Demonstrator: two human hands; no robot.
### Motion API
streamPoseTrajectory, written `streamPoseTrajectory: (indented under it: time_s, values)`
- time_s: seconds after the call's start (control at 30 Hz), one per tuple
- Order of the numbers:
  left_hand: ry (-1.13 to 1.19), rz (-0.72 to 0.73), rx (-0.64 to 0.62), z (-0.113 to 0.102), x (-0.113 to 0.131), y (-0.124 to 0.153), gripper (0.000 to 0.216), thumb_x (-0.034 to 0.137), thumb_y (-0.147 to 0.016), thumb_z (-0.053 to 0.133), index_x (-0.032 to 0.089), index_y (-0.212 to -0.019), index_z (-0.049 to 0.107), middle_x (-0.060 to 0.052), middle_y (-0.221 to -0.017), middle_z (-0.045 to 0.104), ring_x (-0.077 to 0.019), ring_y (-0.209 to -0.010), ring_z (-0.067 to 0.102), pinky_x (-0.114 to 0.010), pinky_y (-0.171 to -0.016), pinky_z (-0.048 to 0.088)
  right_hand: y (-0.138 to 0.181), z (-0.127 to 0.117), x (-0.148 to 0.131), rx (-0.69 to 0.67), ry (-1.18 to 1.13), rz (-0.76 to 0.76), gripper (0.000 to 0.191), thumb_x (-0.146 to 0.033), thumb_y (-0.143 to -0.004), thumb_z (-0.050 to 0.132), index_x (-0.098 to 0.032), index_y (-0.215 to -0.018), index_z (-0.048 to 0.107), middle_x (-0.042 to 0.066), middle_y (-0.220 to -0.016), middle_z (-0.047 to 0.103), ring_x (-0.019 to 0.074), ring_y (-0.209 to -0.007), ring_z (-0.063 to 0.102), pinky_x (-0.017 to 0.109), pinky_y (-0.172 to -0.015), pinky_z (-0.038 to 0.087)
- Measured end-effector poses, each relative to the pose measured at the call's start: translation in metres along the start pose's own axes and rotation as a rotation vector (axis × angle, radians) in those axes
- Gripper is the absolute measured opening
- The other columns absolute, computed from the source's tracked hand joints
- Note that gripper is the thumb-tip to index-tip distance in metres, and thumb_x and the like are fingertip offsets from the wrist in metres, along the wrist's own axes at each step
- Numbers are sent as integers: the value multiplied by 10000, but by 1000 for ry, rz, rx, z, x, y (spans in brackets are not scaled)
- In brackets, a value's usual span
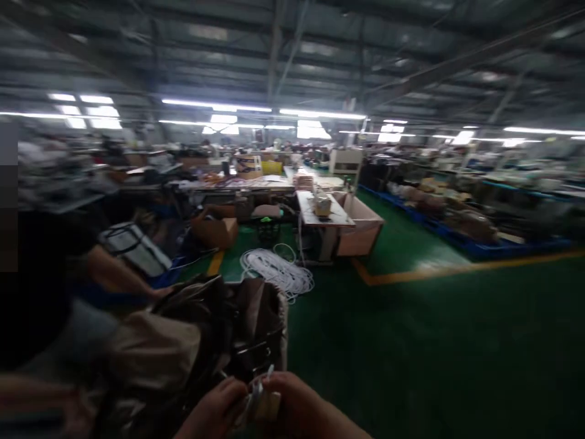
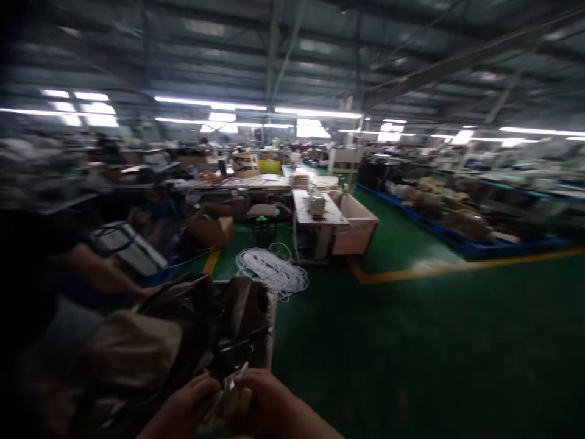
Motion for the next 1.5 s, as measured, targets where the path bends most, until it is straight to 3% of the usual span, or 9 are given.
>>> streamPoseTrajectory:
  time_s: [0.1, 0.2, 0.37, 0.63, 0.9, 1.03, 1.2, 1.37, 1.5]
  values:
    - [115, -221, 25, -6, 35, 14, 313, 455, -1044, 526, 214, -1018, 724, -55, -1089, 692, -191, -1038, 676, -266, -936, 503, 1, 3, 0, 43, 27, 73, 609, -483, -687, 881, -99, -1129, 713, 80, -914, 725, 177, -794, 671, 240, -649, 482]
    - [193, -307, 117, -5, 44, 29, 284, 408, -1024, 548, 215, -1124, 730, -58, -1140, 701, -213, -1096, 663, -303, -1002, 485, -4, -1, 7, 58, 44, 165, 674, -484, -653, 927, -123, -1166, 678, 73, -929, 730, 176, -807, 675, 259, -701, 518]
    - [208, -428, 327, 4, 13, 83, 407, 319, -976, 562, 200, -1353, 660, -85, -1311, 679, -237, -1228, 625, -349, -1110, 449, -24, -4, 21, 127, 56, 256, 621, -379, -642, 904, -160, -1156, 633, 67, -935, 740, 177, -793, 693, 261, -714, 533]
    - [166, -612, 580, -10, -57, 137, 504, 422, -948, 541, 155, -1369, 613, -136, -1339, 657, -265, -1211, 647, -418, -1074, 497, -52, -5, 25, 342, 15, 303, 334, -273, -841, 751, -147, -1122, 619, 58, -839, 732, 180, -740, 707, 271, -702, 571]
    - [233, -621, 744, -27, -101, 108, 574, 471, -839, 573, 129, -1296, 632, -180, -1321, 663, -297, -1230, 669, -480, -1118, 511, -63, -28, 23, 515, -9, 351, 226, -322, -926, 717, -143, -1025, 621, 79, -810, 738, 183, -696, 714, 275, -678, 595]
    - [243, -637, 691, -24, -106, 91, 581, 469, -835, 595, 140, -1312, 629, -179, -1337, 653, -260, -1067, 724, -464, -1052, 569, -74, -35, 5, 502, -27, 390, 226, -352, -993, 642, -128, -1018, 646, 100, -816, 741, 187, -686, 720, 260, -648, 585]
    - [278, -731, 850, -18, -121, 73, 657, 530, -791, 631, 139, -1318, 603, -206, -1440, 582, -257, -976, 753, -431, -901, 642, -100, -51, -22, 443, -5, 473, 276, -378, -1035, 578, -123, -951, 641, 96, -755, 713, 191, -640, 700, 262, -608, 573]
    - [230, -868, 1046, 7, -129, 41, 649, 518, -749, 627, 119, -1261, 617, -223, -1386, 591, -298, -975, 754, -492, -897, 650, -140, -92, -63, 376, 161, 618, 372, -371, -1070, 480, -104, -890, 665, 104, -714, 688, 189, -585, 669, 259, -529, 529]
    - [229, -989, 1260, 43, -119, 9, 683, 479, -703, 641, 100, -1270, 607, -246, -1438, 502, -287, -990, 760, -461, -910, 666, -170, -137, -115, 341, 310, 684, 307, -386, -1002, 601, -111, -894, 685, 110, -740, 711, 186, -629, 690, 250, -581, 559]
Point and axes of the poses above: each hand's wrist, its own y-axis away from the middle knuckle, its own z-axis out of the palm, x = y × z, the point moved 5 cm from there along -y, towards the middle knuckle
